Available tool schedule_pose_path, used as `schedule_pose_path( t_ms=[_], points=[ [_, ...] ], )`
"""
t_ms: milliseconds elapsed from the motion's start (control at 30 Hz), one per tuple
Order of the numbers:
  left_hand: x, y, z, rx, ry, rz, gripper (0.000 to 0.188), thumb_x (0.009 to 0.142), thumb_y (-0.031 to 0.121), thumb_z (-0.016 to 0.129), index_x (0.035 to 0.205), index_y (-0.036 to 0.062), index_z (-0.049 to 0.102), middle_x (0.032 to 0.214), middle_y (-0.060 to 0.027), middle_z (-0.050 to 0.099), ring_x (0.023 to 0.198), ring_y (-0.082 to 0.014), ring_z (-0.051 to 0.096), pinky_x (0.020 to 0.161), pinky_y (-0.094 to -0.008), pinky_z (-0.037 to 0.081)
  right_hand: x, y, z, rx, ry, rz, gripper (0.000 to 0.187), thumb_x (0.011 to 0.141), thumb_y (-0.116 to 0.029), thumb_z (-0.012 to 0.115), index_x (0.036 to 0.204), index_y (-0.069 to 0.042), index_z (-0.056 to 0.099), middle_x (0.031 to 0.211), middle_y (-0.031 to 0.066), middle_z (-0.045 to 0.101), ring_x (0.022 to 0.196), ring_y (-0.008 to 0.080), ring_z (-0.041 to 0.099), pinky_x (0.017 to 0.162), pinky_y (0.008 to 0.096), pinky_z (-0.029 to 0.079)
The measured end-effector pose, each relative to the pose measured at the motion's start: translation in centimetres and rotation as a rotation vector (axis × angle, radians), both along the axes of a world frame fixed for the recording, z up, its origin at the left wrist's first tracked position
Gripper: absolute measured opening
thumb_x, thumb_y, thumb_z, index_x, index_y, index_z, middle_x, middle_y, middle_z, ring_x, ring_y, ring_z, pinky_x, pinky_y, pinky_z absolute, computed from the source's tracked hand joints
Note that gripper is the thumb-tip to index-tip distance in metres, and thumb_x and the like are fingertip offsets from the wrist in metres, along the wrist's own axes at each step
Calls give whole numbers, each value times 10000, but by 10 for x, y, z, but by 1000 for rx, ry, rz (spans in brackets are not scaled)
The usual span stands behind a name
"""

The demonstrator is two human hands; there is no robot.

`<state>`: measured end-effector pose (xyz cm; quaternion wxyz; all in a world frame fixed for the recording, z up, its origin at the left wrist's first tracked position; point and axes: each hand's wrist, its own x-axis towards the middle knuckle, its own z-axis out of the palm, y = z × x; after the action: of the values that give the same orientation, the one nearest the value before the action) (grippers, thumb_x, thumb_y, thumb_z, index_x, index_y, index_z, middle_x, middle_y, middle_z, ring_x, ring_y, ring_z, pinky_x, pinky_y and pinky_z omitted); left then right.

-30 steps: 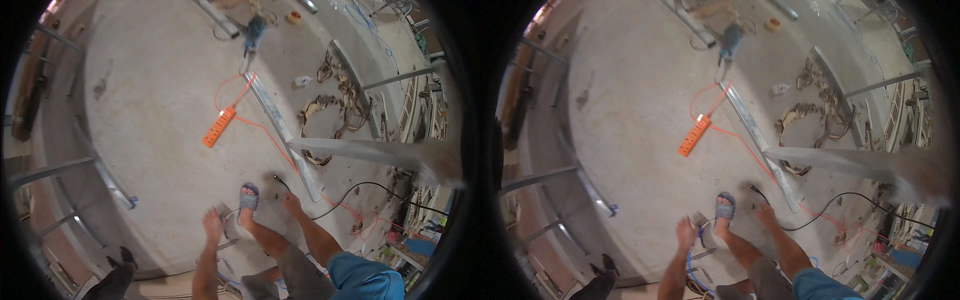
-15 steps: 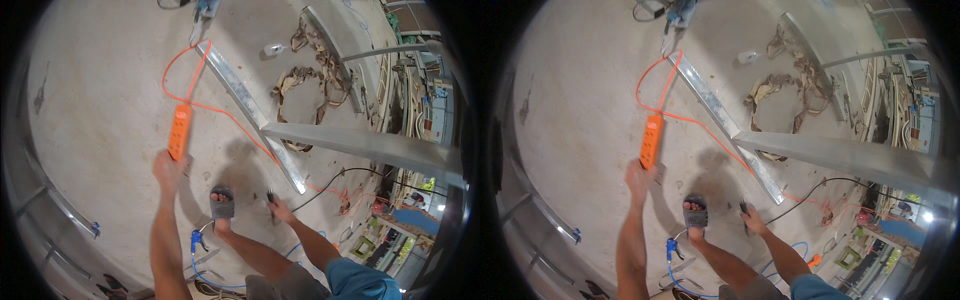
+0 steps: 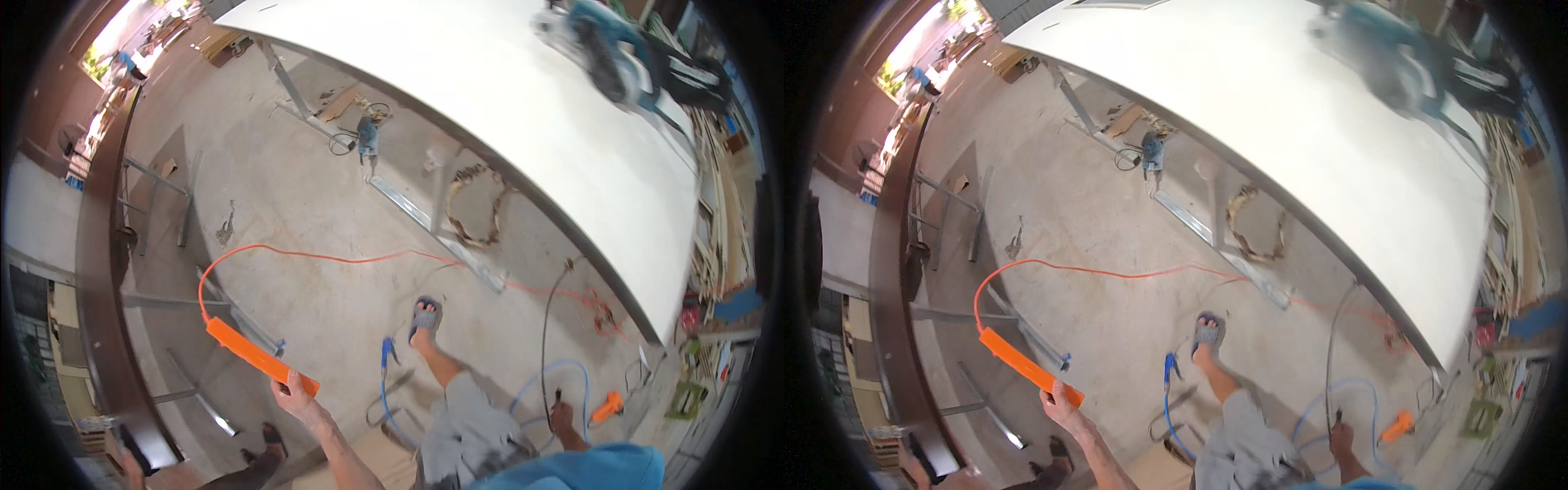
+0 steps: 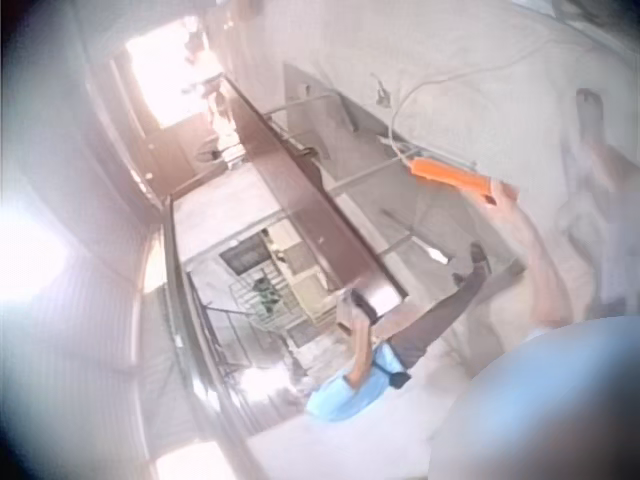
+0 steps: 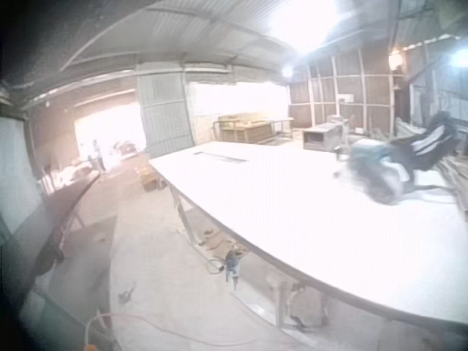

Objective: The person sands a large white door with a power sander, then uses an air blower to remove dust from the surface and around the window frame. The person moves around the workbench to access different areas of the door.

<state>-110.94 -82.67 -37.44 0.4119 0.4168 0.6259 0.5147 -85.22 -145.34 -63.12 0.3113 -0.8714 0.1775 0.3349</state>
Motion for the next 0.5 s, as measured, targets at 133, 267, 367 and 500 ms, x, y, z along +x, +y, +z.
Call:
schedule_pose_path(
  t_ms=[133,267,367,500],
  points=[
    [-54,-144,120,-65,641,-123,348,767,233,774,1011,16,653,821,-54,573,737,-222,578,712,-394,489,61,-149,69,310,-165,-674,410,1004,-450,472,918,-95,658,681,46,544,601,221,553,517,405,432],
    [-95,-240,213,204,1198,-652,420,583,238,827,935,67,674,780,-73,567,735,-294,601,760,-426,494,176,-253,204,-177,-864,-511,535,1040,-476,535,993,38,675,868,120,643,817,242,581,728,444,464],
    [-93,-289,264,310,1298,-1053,433,639,269,823,992,71,670,854,-86,604,800,-302,629,784,-440,505,273,-296,362,-236,-1119,-513,550,1077,-401,451,1170,95,669,1071,293,709,1042,456,656,880,528,481],
    [-33,-324,342,602,1067,-1384,474,713,325,835,1091,83,683,996,-135,677,894,-353,648,779,-479,504,368,-304,581,-194,-1409,-506,580,1057,-474,490,1219,50,676,1146,256,715,1050,435,655,911,464,480]
  ],
)
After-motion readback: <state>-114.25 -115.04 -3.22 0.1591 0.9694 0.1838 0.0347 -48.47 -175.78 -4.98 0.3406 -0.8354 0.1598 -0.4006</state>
